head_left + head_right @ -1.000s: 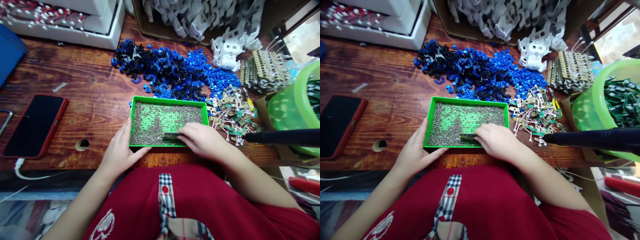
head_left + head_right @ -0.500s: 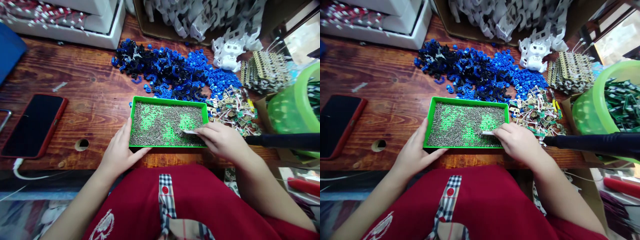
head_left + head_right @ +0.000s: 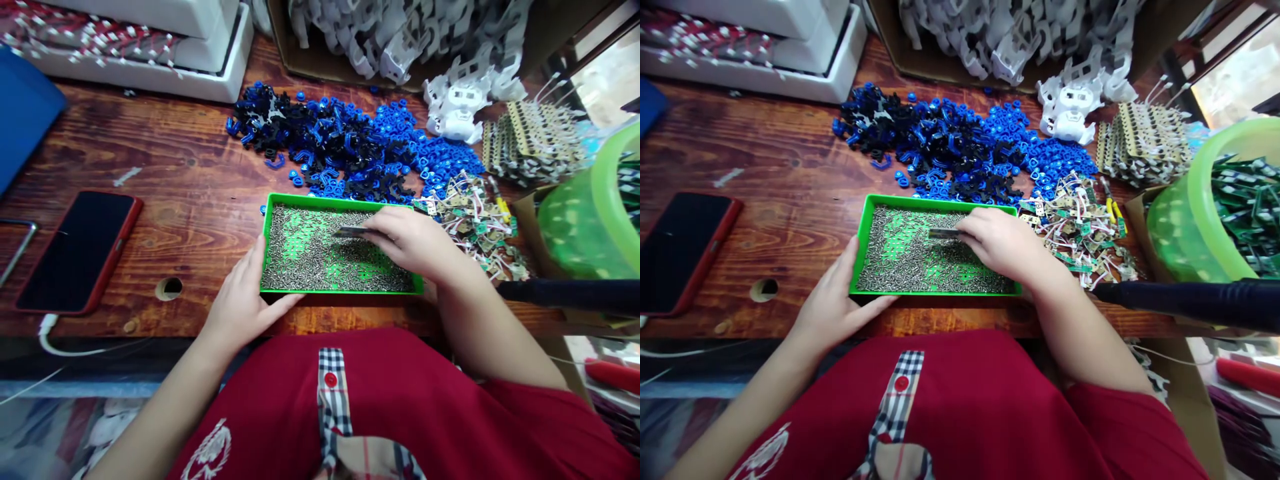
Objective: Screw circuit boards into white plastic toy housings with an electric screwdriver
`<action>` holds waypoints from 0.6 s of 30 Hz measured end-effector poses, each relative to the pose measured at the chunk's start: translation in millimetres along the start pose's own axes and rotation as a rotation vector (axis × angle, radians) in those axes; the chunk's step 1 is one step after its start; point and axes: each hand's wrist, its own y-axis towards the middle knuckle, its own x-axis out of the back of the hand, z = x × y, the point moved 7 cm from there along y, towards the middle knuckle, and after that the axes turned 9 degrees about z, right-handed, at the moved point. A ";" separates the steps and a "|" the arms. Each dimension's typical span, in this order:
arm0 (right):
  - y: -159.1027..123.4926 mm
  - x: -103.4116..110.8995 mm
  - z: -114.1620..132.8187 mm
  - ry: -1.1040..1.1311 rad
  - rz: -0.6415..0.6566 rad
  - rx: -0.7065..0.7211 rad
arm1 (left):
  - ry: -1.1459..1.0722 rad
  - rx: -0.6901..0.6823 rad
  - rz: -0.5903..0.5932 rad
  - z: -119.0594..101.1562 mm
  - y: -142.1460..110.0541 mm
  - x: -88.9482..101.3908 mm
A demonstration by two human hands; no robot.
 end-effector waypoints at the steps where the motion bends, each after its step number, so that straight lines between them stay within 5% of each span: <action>1: 3.7 1.5 0.2 -0.022 -0.045 -0.012 | -0.002 0.002 0.000 0.1 -0.1 0.1; 5: 1.2 -4.2 6.6 -0.119 -0.030 0.016 | -0.003 0.006 0.004 0.3 -0.9 0.3; 13: -49.2 0.6 29.1 -0.004 0.152 0.171 | 0.021 0.007 0.010 -1.3 -0.1 0.8; 18: -33.4 -9.0 24.2 0.055 0.231 0.085 | 0.022 0.007 0.010 -0.8 -0.4 0.3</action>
